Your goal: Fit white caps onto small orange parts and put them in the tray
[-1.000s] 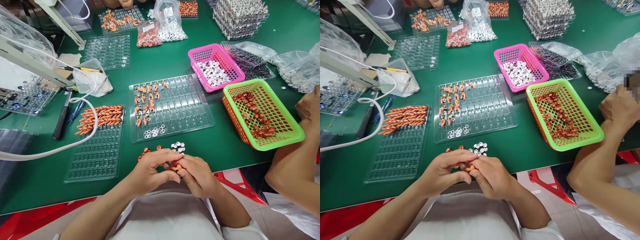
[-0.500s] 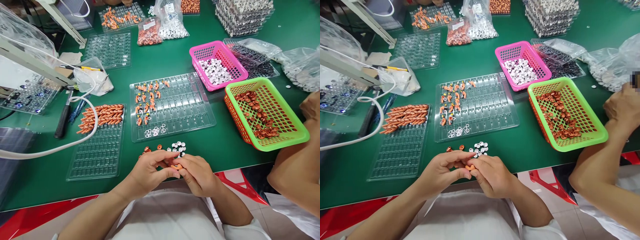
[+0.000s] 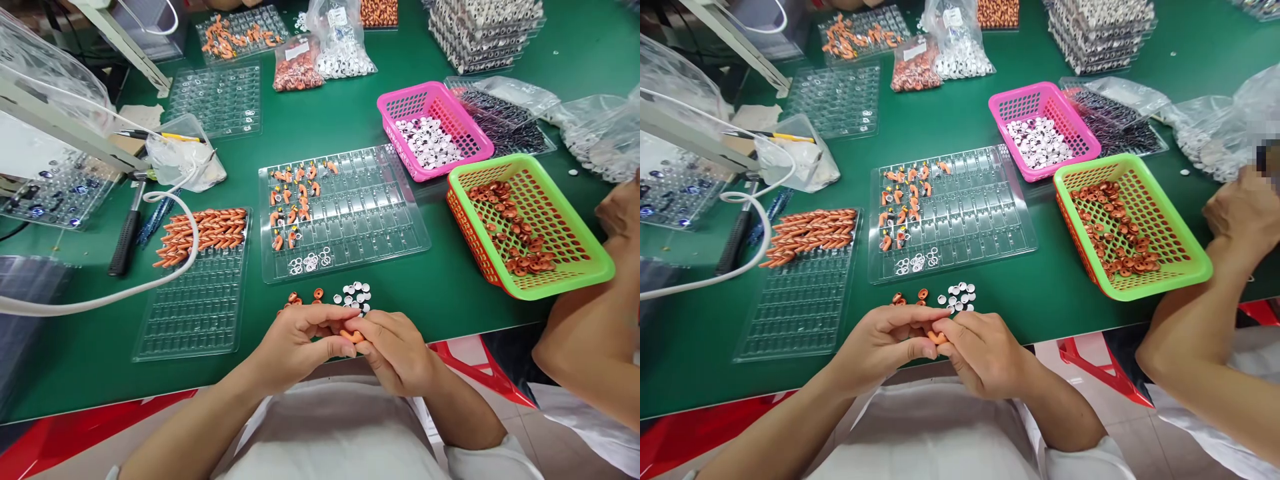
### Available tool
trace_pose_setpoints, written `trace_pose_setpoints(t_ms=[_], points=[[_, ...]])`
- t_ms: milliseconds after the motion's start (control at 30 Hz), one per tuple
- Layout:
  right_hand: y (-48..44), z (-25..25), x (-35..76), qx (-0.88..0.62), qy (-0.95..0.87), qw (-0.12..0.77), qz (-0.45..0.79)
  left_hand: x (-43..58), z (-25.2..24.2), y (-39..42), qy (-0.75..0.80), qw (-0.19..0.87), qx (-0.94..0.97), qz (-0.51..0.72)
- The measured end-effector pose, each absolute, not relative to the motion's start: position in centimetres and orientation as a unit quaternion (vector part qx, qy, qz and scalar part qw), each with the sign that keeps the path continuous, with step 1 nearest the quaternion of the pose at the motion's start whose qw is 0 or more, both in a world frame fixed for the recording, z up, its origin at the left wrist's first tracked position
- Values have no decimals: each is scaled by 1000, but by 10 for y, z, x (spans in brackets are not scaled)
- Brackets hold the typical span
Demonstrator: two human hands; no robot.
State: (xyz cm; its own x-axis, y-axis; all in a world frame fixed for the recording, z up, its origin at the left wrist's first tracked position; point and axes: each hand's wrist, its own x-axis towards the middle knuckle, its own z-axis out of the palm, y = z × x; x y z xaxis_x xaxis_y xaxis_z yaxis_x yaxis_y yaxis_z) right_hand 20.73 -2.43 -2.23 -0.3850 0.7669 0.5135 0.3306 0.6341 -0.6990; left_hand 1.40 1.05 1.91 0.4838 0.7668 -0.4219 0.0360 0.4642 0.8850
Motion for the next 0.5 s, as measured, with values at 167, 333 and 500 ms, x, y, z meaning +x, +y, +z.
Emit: trace_pose_setpoints(t_ms=[167,333,500], points=[[-23,-20,206,-350,-791,431,255,14,20,11,427,793,349,259],[-22,-20,204,-352,-787,438,255,19,21,7,449,782,327,283],[-23,-19,200,-354,-776,453,261,23,21,4,461,768,325,304]])
